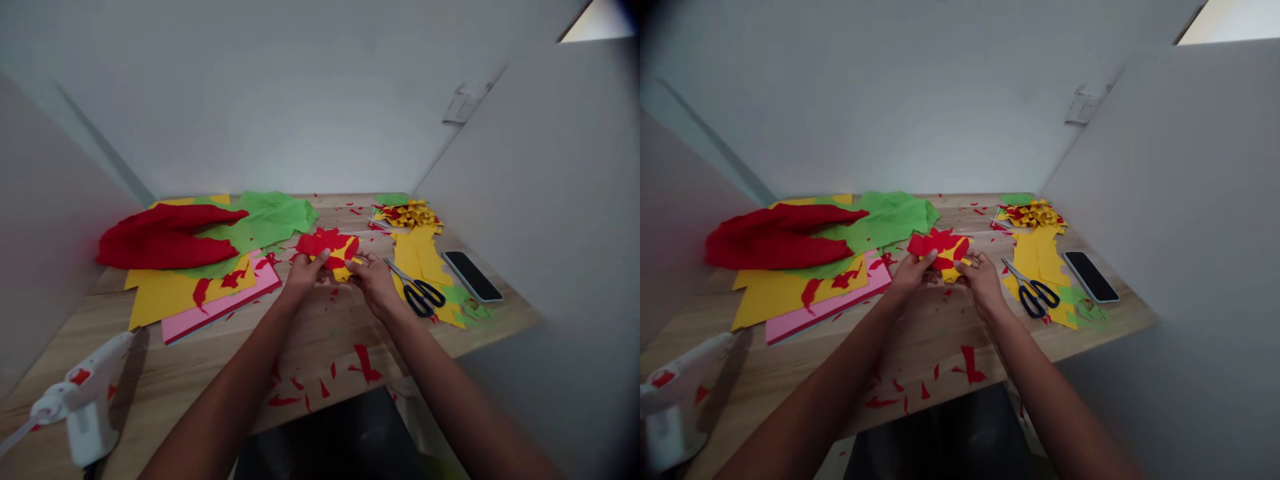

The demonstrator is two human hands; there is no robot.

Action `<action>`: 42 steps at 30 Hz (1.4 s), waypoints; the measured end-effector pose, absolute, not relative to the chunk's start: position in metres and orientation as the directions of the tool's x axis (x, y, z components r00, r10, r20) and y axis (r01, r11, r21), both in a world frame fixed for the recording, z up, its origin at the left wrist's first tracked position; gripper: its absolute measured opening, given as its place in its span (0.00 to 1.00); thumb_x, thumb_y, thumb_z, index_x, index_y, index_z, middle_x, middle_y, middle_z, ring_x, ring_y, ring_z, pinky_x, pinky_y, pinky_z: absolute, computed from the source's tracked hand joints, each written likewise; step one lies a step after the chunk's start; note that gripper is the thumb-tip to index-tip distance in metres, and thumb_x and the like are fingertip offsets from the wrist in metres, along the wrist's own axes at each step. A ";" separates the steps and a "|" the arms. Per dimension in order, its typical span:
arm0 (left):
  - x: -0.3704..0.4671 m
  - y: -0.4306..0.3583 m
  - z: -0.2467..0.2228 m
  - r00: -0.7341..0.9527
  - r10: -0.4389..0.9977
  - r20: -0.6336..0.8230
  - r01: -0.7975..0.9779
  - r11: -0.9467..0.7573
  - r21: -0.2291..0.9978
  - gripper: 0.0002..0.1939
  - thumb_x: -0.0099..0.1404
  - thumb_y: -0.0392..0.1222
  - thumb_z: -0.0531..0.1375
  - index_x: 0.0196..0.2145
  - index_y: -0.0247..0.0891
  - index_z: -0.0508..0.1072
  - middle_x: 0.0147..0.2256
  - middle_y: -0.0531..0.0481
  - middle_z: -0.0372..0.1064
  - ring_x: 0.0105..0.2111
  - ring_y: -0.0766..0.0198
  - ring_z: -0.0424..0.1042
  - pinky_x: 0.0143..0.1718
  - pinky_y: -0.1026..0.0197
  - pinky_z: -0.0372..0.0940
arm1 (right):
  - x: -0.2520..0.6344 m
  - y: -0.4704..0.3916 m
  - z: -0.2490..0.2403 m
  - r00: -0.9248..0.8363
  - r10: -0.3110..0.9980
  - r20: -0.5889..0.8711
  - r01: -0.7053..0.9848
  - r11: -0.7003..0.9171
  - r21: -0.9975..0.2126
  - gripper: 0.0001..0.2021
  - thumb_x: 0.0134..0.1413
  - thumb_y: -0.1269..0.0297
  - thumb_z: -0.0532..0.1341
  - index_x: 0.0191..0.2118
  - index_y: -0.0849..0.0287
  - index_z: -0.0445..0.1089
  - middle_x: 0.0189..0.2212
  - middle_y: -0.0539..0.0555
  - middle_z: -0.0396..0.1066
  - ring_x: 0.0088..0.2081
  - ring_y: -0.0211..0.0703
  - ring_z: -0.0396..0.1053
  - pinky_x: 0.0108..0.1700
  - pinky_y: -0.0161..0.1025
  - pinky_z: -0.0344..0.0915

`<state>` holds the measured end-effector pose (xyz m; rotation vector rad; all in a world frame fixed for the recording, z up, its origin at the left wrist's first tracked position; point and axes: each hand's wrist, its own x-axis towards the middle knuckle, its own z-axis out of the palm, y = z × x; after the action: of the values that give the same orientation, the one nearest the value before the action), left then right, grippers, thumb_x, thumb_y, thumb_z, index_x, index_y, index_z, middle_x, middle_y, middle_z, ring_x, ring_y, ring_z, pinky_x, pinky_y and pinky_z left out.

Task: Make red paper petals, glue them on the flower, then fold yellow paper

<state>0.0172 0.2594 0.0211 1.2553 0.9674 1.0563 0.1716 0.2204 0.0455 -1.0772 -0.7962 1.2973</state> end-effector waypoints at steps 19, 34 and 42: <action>0.009 0.271 0.005 -0.098 0.994 -0.038 -0.274 0.010 0.962 0.19 0.53 0.50 0.69 0.39 0.36 0.76 0.40 0.42 0.79 0.40 0.51 0.78 0.43 0.51 0.71 | 0.194 0.269 0.009 -0.086 0.993 -0.076 -0.320 -0.100 -0.942 0.16 0.37 0.58 0.73 0.31 0.54 0.68 0.23 0.45 0.73 0.23 0.36 0.68 0.29 0.35 0.66; 0.012 0.259 0.019 -0.012 0.993 -0.119 -0.307 0.110 0.945 0.23 0.52 0.49 0.68 0.43 0.39 0.71 0.39 0.46 0.78 0.35 0.56 0.78 0.36 0.56 0.72 | 0.190 0.260 0.000 -0.111 0.944 0.310 0.119 0.323 -0.939 0.07 0.50 0.63 0.66 0.37 0.51 0.78 0.36 0.51 0.77 0.35 0.44 0.73 0.37 0.39 0.66; 0.013 0.254 0.016 0.041 0.973 -0.228 -0.171 0.232 0.958 0.14 0.47 0.42 0.71 0.24 0.39 0.69 0.17 0.54 0.69 0.19 0.61 0.71 0.23 0.61 0.66 | 0.183 0.259 0.002 -0.091 0.947 0.307 0.039 0.312 -0.949 0.07 0.43 0.69 0.64 0.32 0.53 0.74 0.31 0.48 0.73 0.36 0.43 0.70 0.41 0.38 0.65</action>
<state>0.0133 0.2542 0.0156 0.9221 1.1665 1.1005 0.1831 0.2593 0.0018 -0.9690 -1.4414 1.0049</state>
